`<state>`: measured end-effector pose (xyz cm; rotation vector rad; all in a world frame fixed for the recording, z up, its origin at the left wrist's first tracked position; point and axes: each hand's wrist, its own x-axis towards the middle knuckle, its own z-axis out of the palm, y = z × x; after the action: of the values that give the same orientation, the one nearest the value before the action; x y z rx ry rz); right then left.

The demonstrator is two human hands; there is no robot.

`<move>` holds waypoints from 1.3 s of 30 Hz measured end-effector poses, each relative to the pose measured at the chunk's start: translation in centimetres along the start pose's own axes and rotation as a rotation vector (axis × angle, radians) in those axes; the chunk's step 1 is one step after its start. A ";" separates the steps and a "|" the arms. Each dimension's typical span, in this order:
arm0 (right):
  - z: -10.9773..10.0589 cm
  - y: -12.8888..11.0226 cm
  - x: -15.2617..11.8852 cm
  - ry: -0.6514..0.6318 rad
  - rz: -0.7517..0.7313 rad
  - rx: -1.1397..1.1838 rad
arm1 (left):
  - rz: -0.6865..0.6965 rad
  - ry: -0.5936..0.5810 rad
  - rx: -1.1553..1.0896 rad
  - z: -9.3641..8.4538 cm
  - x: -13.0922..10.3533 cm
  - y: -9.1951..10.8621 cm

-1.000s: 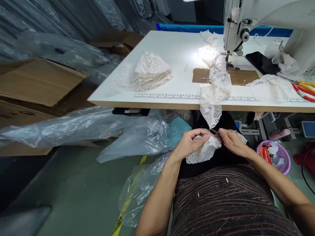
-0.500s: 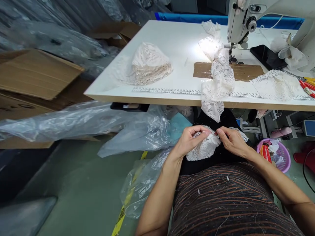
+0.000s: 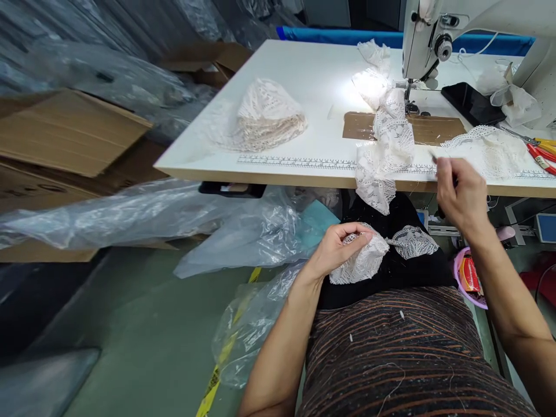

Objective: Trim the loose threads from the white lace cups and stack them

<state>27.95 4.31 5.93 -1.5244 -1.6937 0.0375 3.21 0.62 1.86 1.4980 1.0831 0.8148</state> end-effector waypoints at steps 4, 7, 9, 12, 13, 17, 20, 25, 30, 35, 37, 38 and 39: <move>-0.7 1.8 3.0 0.029 -0.110 -0.147 | 0.034 -0.029 -0.006 0.0 -0.1 0.3; -0.5 0.0 0.9 0.059 -0.196 -0.005 | 0.033 -0.043 -0.039 0.0 -0.3 0.5; 0.0 -2.0 -1.8 -0.031 -0.229 0.194 | 0.014 -0.044 -0.099 0.1 -0.3 0.5; 1.8 -4.0 -5.5 -0.430 -0.112 0.546 | -0.029 -0.022 -0.234 0.4 -0.3 -0.1; 2.6 -4.2 -6.4 -0.537 -0.008 0.636 | -0.054 -0.008 -0.274 0.5 -0.2 -0.4; 4.2 -2.8 -7.1 -0.680 0.384 0.856 | -0.180 0.096 -0.292 -0.1 -0.3 -2.5; 3.6 -1.5 -6.1 -0.630 0.490 0.894 | -0.219 0.147 -0.236 -1.2 -0.8 -4.1; 2.5 -0.9 -5.5 -0.543 0.526 0.900 | -0.257 0.129 -0.192 -2.6 -1.5 -5.3; 3.3 -1.5 -6.0 -0.422 0.416 0.896 | -0.235 0.118 -0.186 -2.8 -1.5 -4.4; 3.9 -2.2 -6.4 -0.255 0.137 0.818 | -0.106 -0.016 -0.031 -2.1 -2.2 -1.8; 4.2 -2.5 -6.8 -0.278 0.016 0.774 | -0.041 -0.094 -0.004 -1.7 -2.8 -0.4; 4.3 -2.5 -7.1 -0.307 -0.036 0.765 | -0.002 -0.134 0.003 -1.6 -3.1 0.2; 4.5 -2.6 -7.3 -0.338 -0.077 0.765 | 0.040 -0.178 0.004 -1.4 -3.4 0.8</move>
<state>22.60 -0.28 0.38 -0.9002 -1.7004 0.8432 0.90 -2.02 3.13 1.5681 0.9255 0.6920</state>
